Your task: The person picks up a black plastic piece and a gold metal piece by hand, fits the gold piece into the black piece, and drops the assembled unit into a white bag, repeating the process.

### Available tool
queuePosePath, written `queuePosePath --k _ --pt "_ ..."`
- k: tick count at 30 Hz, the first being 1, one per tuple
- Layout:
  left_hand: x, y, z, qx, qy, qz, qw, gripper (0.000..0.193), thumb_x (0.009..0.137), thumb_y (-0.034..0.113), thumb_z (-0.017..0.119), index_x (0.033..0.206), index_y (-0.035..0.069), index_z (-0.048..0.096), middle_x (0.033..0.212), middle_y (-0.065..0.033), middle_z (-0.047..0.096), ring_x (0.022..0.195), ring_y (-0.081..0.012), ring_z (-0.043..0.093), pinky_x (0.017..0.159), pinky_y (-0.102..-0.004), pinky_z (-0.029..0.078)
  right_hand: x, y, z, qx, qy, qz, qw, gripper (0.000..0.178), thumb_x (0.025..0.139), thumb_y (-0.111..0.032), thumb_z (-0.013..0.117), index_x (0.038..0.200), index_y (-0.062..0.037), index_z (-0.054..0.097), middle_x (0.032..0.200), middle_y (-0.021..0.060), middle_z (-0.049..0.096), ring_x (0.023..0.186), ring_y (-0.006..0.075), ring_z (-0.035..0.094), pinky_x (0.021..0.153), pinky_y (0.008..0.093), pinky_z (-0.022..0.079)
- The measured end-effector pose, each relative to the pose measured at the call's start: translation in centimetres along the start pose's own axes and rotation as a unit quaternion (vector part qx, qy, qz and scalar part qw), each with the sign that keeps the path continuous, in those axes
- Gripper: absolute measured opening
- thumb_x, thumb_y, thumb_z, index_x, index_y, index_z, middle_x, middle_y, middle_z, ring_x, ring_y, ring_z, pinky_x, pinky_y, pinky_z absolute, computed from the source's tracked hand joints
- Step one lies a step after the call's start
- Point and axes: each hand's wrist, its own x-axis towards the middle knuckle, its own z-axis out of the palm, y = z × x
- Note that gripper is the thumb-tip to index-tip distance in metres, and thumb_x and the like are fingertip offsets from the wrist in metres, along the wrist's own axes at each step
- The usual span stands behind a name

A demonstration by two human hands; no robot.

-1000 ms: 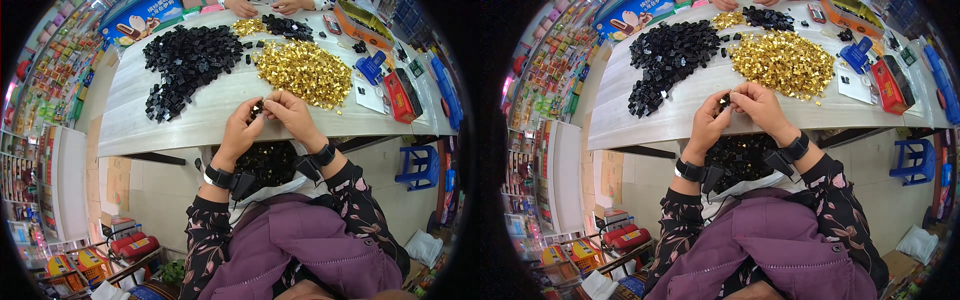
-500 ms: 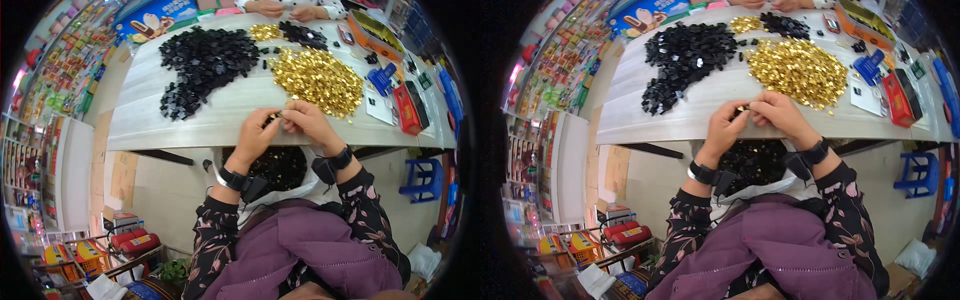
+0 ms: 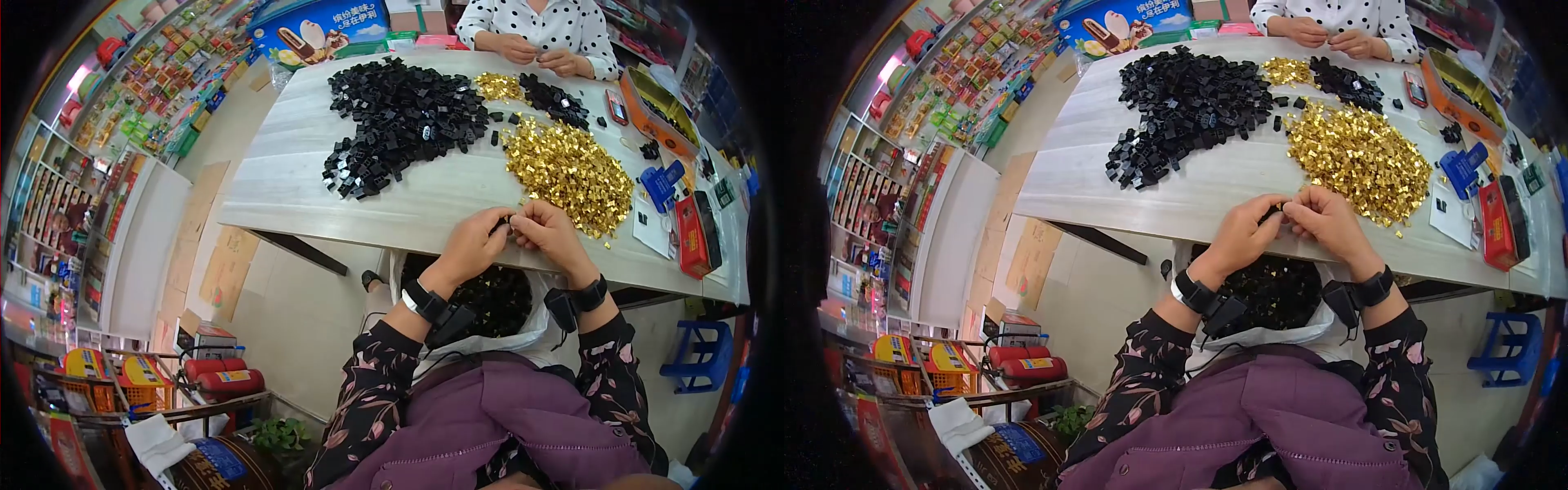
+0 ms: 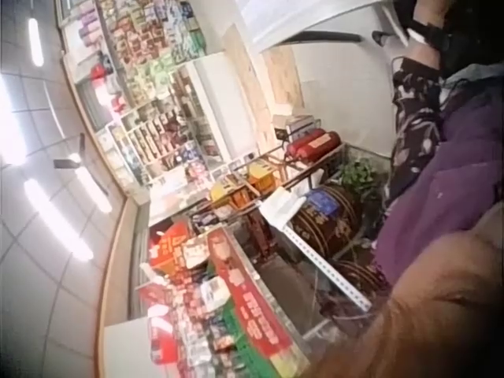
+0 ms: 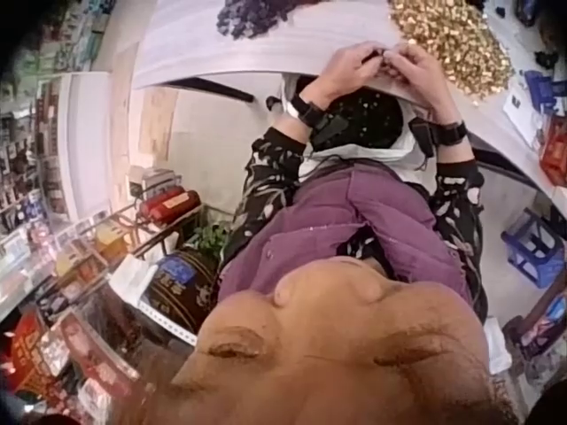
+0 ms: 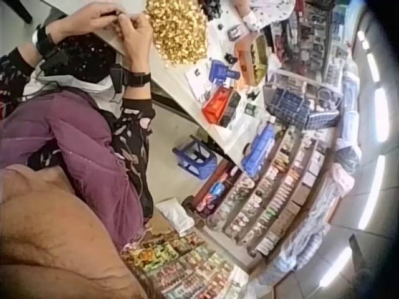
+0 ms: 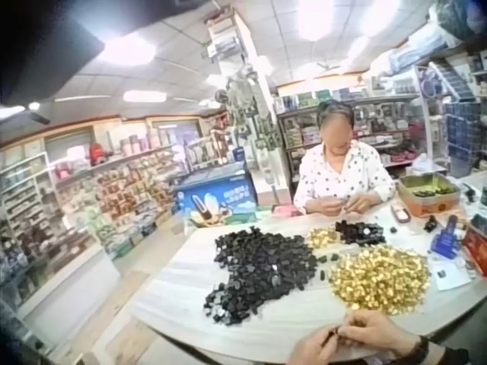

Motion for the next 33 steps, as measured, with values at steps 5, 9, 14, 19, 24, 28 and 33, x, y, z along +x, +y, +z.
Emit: queuePosePath --k 5,9,14,19,24,28,33 --pt "-0.6 -0.1 0.1 -0.055 0.024 -0.004 0.998 0.024 0.089 0.005 0.05 0.111 -0.001 0.056 0.085 -0.0048 0.062 0.069 -0.0087 0.057 0.063 -0.0237 0.048 1.2 -0.8 -0.3 -0.024 -0.045 0.066 0.996 0.018 0.088 -0.025 0.061 0.084 -0.0074 0.058 0.075 -0.002 0.061 0.063 0.0037 0.054 0.055 0.0169 0.043" --pt "-0.4 0.2 -0.1 -0.081 0.03 -0.027 0.996 0.024 0.09 0.006 0.049 0.112 -0.002 0.056 0.086 -0.0041 0.061 0.07 -0.008 0.057 0.063 -0.0233 0.048 1.7 -1.0 0.0 -0.026 -0.055 0.063 0.996 0.018 0.09 -0.025 0.058 0.085 -0.0078 0.057 0.074 -0.0024 0.059 0.063 0.0035 0.054 0.055 0.0169 0.043" --pt "0.3 -0.2 -0.2 -0.145 0.011 -0.083 0.986 0.024 0.092 0.011 0.048 0.111 -0.002 0.056 0.087 -0.0057 0.062 0.068 -0.01 0.058 0.063 -0.0247 0.048 1.3 0.8 0.4 -0.004 -0.01 -0.019 1.0 0.022 0.089 -0.027 0.059 0.086 -0.0053 0.058 0.074 -0.0019 0.06 0.061 0.0037 0.053 0.053 0.017 0.042" --pt "1.6 -0.3 -0.2 -0.189 0.001 -0.155 0.97 0.027 0.094 0.016 0.046 0.113 0.0 0.056 0.089 -0.0059 0.063 0.067 -0.0102 0.058 0.06 -0.0243 0.048 2.3 1.0 0.1 -0.039 0.012 -0.021 0.999 0.023 0.09 -0.027 0.058 0.088 -0.0033 0.058 0.073 -0.0014 0.059 0.06 0.004 0.053 0.052 0.0174 0.042" --pt "1.9 0.4 -1.8 -0.272 0.014 -0.215 0.938 0.026 0.095 0.02 0.046 0.114 0.004 0.056 0.09 -0.0051 0.063 0.065 -0.0082 0.055 0.054 -0.0211 0.045 1.0 0.9 -0.6 -0.062 0.065 -0.057 0.994 0.02 0.088 -0.023 0.06 0.089 -0.0031 0.06 0.073 -0.0011 0.059 0.06 0.005 0.052 0.051 0.0194 0.042" --pt "1.6 0.9 -2.3 -0.325 0.033 -0.226 0.918 0.024 0.093 0.019 0.051 0.112 0.005 0.055 0.089 -0.0039 0.062 0.064 -0.0062 0.052 0.051 -0.02 0.042 -1.3 0.8 -1.0 -0.263 0.044 -0.147 0.953 0.016 0.085 -0.019 0.063 0.087 -0.0032 0.062 0.072 0.0 0.058 0.058 0.0065 0.052 0.052 0.0216 0.042" --pt "1.0 0.1 -1.1 -0.208 0.06 -0.181 0.959 0.025 0.088 0.016 0.061 0.11 0.005 0.055 0.085 -0.0022 0.06 0.062 -0.0052 0.049 0.051 -0.019 0.04 -2.6 1.2 1.0 -0.448 0.094 -0.241 0.856 0.012 0.08 -0.015 0.066 0.082 -0.0037 0.065 0.069 0.0019 0.059 0.057 0.008 0.054 0.052 0.0254 0.043"
